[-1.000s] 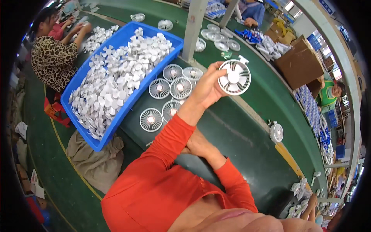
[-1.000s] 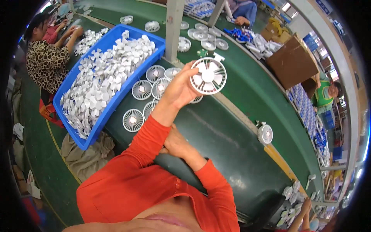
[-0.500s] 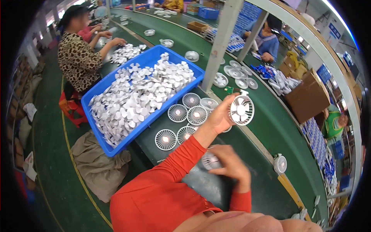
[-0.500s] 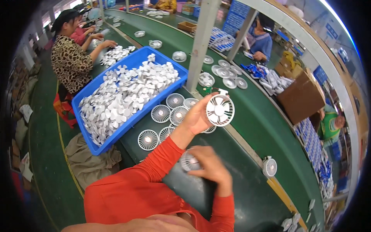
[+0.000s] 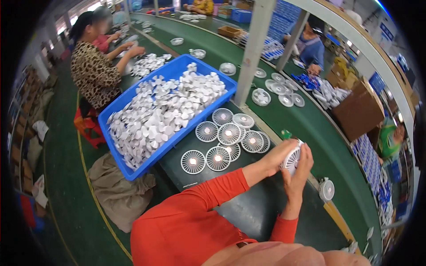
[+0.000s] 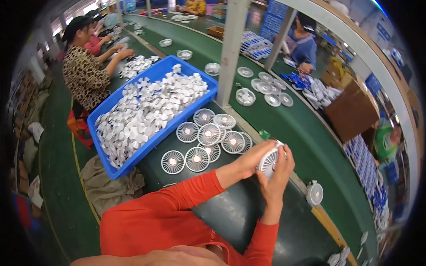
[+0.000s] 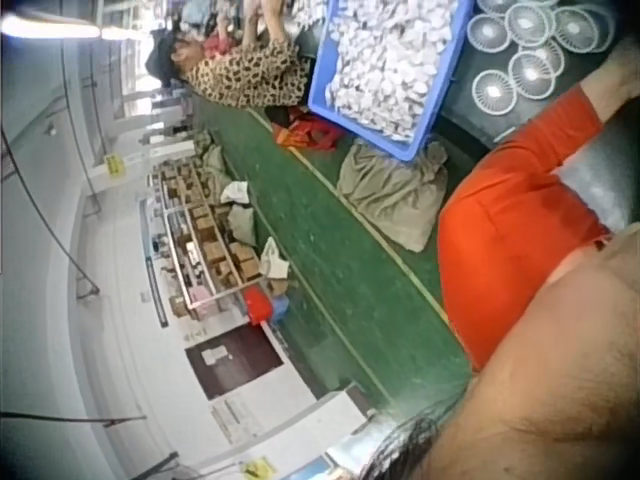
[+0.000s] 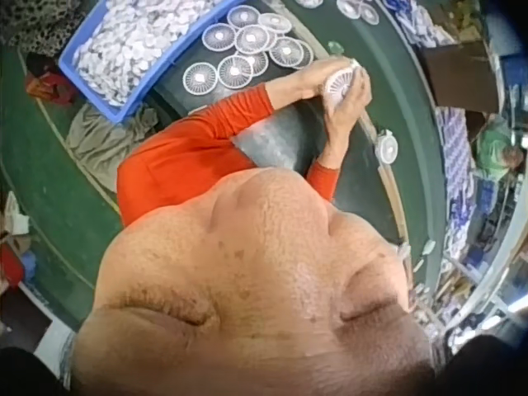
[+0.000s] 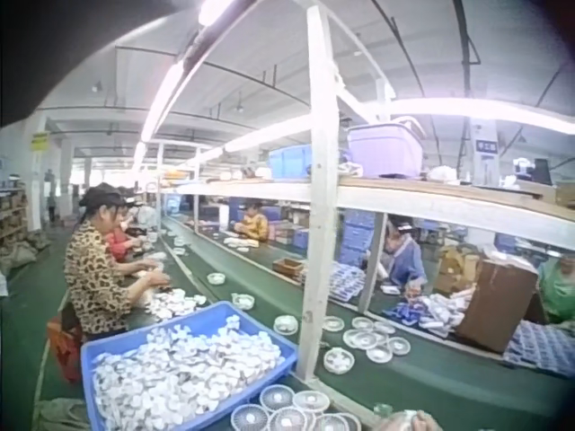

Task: The person assembles small fans by fitting fan blades onto the fan casings, snapping the front grilles onto each unit by hand, and placing the assembled fans along the conveyor belt.

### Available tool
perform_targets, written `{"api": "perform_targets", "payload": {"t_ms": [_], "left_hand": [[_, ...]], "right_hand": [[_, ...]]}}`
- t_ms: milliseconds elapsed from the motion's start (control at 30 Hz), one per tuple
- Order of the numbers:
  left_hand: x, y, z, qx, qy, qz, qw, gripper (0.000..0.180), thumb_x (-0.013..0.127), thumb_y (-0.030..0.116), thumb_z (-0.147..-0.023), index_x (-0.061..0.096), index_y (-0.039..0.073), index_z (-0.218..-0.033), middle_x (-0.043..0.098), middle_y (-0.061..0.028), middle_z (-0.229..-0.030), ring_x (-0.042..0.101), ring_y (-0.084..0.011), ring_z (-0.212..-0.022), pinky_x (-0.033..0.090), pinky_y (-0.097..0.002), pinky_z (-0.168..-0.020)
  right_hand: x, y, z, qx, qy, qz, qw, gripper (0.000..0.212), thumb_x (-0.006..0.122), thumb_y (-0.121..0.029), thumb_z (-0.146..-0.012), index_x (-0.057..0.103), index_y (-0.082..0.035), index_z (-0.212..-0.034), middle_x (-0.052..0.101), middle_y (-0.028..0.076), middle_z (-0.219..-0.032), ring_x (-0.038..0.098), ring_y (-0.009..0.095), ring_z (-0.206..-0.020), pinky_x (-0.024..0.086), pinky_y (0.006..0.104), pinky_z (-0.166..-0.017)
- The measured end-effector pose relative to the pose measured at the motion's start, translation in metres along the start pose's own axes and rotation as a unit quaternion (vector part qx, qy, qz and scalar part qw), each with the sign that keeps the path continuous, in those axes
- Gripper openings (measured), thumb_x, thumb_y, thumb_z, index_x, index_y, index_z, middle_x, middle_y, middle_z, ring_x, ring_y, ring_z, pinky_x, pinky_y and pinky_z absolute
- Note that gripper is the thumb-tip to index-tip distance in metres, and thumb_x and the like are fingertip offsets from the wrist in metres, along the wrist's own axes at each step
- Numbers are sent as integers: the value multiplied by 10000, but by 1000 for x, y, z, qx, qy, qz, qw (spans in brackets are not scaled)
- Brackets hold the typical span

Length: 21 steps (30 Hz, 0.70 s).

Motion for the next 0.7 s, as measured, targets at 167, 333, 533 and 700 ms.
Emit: {"api": "perform_targets", "payload": {"t_ms": [167,333,533,700], "left_hand": [[8,7,19,117,86,-96,985,358,380,289,-1014,446,32,-1255,520,-60,-1159,531,-127,-1028,434,-274,-895],[42,22,53,389,77,-452,799,373,439,193,-958,406,-11,-1268,456,-154,-1208,459,-239,-1112,373,-352,-961],[39,23,48,469,53,-541,696,373,523,181,-908,433,21,-1233,458,-165,-1200,458,-305,-1098,364,-392,-961],[7,-3,9,325,26,-517,791,417,519,176,-912,434,10,-1286,498,-176,-1247,446,-345,-1140,350,-425,-974]], "right_hand": [[20,15,3,32,31,-163,986,992,424,-760,-792,306,15,-1399,332,240,-1411,376,368,-1271,291,433,-1053],[25,15,13,146,51,-375,914,869,383,-673,-865,275,-11,-1418,385,130,-1349,411,230,-1228,320,345,-1026],[35,20,13,174,45,-497,849,660,388,-502,-948,294,-44,-1414,410,103,-1332,409,195,-1230,314,315,-1038],[27,82,20,251,-36,-355,900,549,495,-374,-930,376,-35,-1346,499,148,-1244,477,223,-1163,366,325,-987]]}}
Point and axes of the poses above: each hand's wrist, its own z-axis away from the middle knuckle, its own x-axis out of the palm, y = z × x, the point moved 6 cm from there along -z, towards the middle knuckle
